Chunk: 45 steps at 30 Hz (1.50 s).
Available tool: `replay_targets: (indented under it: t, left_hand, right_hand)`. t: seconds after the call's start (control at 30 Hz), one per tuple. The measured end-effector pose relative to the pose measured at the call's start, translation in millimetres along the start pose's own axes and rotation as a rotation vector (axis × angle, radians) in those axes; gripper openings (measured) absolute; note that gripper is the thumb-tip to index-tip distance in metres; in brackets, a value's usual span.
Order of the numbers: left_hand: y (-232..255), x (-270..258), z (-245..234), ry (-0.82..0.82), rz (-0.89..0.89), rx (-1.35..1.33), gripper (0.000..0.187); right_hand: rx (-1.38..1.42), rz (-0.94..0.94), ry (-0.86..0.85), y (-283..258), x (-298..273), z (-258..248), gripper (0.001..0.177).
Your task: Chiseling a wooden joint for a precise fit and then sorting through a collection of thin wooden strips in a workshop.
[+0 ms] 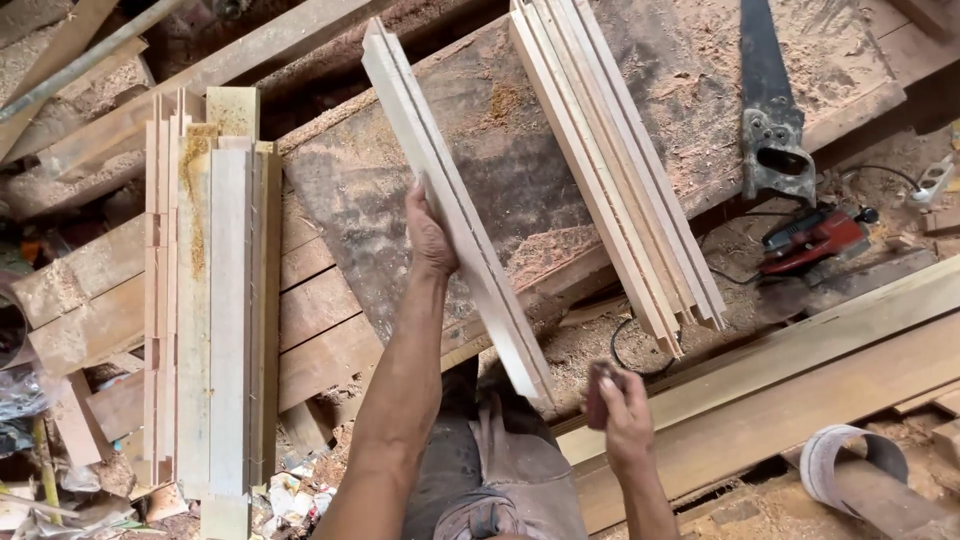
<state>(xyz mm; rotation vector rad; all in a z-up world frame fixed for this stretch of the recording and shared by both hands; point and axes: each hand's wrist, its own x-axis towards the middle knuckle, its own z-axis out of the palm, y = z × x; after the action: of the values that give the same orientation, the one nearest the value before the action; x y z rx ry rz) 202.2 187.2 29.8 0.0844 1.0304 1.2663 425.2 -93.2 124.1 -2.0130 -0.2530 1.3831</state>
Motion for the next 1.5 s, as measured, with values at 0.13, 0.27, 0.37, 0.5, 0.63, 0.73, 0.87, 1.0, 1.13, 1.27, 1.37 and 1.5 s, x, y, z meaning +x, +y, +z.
replay_targets:
  t: [0.13, 0.27, 0.37, 0.5, 0.63, 0.73, 0.87, 1.0, 1.13, 1.27, 1.37, 1.5]
  left_hand:
    - [-22, 12, -13, -0.168, 0.037, -0.138, 0.068]
    - [-33, 28, -25, 0.099, 0.311, 0.458, 0.064]
    - [-40, 38, -41, 0.255, 0.407, 1.071, 0.071]
    - [-38, 30, -42, 0.255, 0.275, 1.548, 0.081]
    - [-30, 4, -47, 0.245, 0.144, 1.388, 0.066]
    - [-55, -4, -69, 0.214, 0.257, 1.271, 0.082]
    - [-78, 6, -81, 0.29, 0.434, 1.19, 0.074]
    - [-73, 1, -78, 0.286, 0.417, 1.216, 0.082]
    - [-77, 6, -81, 0.338, 0.404, 1.205, 0.076]
    - [-65, -9, -73, 0.293, 0.514, 1.173, 0.065]
    - [-66, -12, -71, 0.304, 0.548, 1.123, 0.052]
    - [-75, -9, -75, 0.32, 0.561, 1.163, 0.056]
  right_hand:
    - [-0.062, -0.061, -0.195, 7, 31, 31, 0.019]
    - [-0.087, -0.126, -0.252, 22, 46, 39, 0.015]
    - [-0.158, -0.165, -0.236, 31, 44, 40, 0.016]
    - [-0.214, -0.255, -0.248, 39, 40, 38, 0.017]
    - [-0.194, -0.175, -0.117, 45, 24, 42, 0.017]
    - [-0.352, -0.263, -0.109, 48, 8, 50, 0.021]
    - [-0.587, -0.39, -0.11, 42, -6, 62, 0.029]
    - [-0.842, -0.462, -0.104, 51, -7, 52, 0.02]
    - [-0.801, -0.511, -0.094, 69, 14, 46, 0.017]
    - [-0.712, -0.821, -0.134, 46, 23, 87, 0.016]
    - [-0.691, -0.862, -0.059, 14, 46, 125, 0.02]
    - [-0.698, -0.97, -0.022, -11, 119, 180, 0.022]
